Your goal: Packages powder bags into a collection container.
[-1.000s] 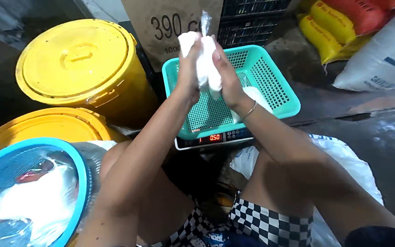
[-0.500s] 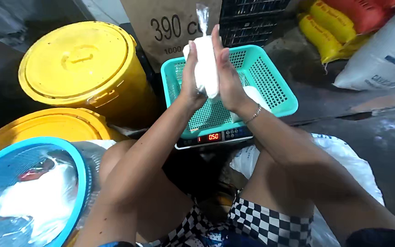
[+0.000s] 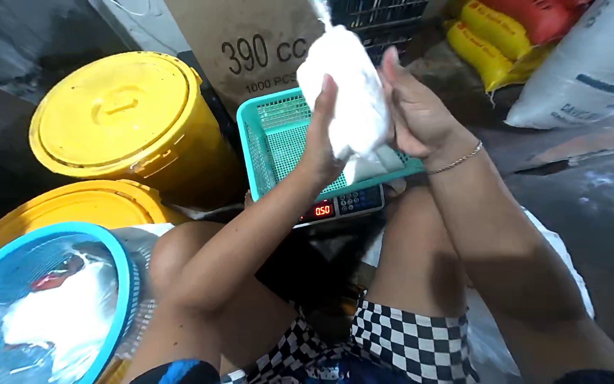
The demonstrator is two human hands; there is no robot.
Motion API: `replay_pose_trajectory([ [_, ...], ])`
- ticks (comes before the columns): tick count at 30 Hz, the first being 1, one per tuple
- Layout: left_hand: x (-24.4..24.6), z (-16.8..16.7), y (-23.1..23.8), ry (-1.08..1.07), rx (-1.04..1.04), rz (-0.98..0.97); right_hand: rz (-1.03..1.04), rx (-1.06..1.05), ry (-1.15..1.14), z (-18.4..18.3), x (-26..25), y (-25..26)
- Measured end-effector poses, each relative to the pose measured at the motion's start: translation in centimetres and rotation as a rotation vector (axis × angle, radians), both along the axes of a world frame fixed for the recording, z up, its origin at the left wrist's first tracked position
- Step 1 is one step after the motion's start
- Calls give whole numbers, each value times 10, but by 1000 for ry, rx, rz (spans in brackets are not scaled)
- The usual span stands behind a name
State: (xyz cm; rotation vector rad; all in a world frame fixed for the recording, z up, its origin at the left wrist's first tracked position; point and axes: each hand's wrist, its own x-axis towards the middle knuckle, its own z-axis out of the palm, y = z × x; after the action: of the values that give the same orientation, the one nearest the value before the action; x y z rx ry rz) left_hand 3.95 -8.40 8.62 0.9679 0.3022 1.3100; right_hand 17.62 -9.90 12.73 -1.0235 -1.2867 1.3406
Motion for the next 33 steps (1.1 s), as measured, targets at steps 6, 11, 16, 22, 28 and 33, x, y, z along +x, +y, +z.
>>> replay_pose_trajectory([
  [6,40,-7,-46,475,35,196,-123,-173,15,-12,41,-81],
  [11,74,3,-87,433,-302,-51,-333,-78,-661,-21,66,-147],
  [16,101,6,-124,459,-190,-122,-482,-89,-710,-33,92,-197],
  [22,137,-9,-184,577,0,-167,-423,-108,-377,-56,146,-255],
  [28,180,-18,-184,757,241,-236,-448,-405,-550,-99,204,-335],
  [33,132,13,-106,707,396,-188,-474,-894,-406,-154,249,-448],
])
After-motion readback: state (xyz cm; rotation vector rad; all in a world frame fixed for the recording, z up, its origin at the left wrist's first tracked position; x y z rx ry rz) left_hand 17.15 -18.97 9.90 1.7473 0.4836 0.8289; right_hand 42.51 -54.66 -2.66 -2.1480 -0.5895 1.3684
